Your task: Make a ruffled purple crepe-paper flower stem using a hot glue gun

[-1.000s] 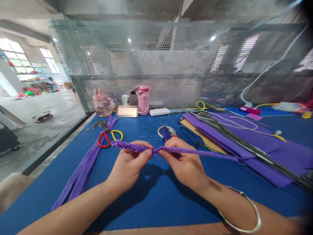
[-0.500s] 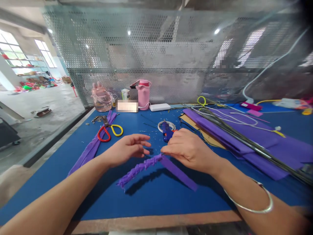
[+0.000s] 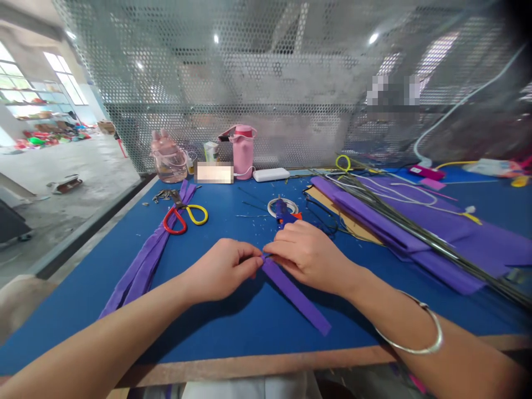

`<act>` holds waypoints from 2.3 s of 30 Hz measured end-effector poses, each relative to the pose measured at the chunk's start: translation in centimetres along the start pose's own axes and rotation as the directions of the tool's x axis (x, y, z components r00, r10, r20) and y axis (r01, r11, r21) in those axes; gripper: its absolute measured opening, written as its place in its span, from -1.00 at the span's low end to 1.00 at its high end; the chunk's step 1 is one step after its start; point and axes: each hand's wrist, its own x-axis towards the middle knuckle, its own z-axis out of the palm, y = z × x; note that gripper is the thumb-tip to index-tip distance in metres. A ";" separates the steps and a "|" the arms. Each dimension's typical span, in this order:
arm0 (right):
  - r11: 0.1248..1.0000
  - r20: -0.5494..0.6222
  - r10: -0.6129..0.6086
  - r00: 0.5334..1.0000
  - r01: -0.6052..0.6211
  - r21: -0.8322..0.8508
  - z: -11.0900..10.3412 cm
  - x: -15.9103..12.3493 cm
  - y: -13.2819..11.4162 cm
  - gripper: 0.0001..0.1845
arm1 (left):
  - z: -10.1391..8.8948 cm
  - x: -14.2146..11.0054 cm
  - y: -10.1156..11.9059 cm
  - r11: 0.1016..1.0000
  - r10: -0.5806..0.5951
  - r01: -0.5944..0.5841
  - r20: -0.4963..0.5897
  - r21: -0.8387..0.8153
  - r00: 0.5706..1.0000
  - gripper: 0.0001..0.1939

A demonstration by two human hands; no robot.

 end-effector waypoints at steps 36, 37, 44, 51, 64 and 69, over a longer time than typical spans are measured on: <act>0.585 0.003 0.745 0.667 -0.655 0.479 1.6 -1.3 8.8 -0.65 | -0.8 2.0 -5.1 0.833 0.318 -0.239 -0.077 0.499 0.945 -0.73; 0.552 0.030 0.746 0.666 -0.642 0.533 1.5 -1.2 8.5 -0.63 | -0.8 2.1 -5.2 0.831 0.326 -0.245 -0.080 0.500 0.942 -0.72; 0.388 0.181 0.674 0.716 -0.552 0.739 0.3 -0.8 6.0 -0.54 | -0.6 2.2 -5.2 0.848 0.300 -0.189 -0.154 0.496 0.941 -0.67; 0.358 0.312 0.514 0.799 -0.531 0.768 -2.1 -1.1 5.9 -0.45 | -0.6 2.0 -5.1 0.849 0.291 -0.186 -0.144 0.495 0.946 -0.67; 0.509 0.503 0.345 0.792 -0.608 0.609 -2.7 -1.8 5.5 -0.61 | -0.6 2.4 -6.2 0.836 0.325 -0.228 -0.114 0.499 0.939 -0.69; 0.618 0.461 0.340 0.820 -0.564 0.548 -2.1 -1.2 4.6 -0.66 | -0.6 2.4 -6.1 0.825 0.332 -0.228 -0.118 0.517 0.936 -0.70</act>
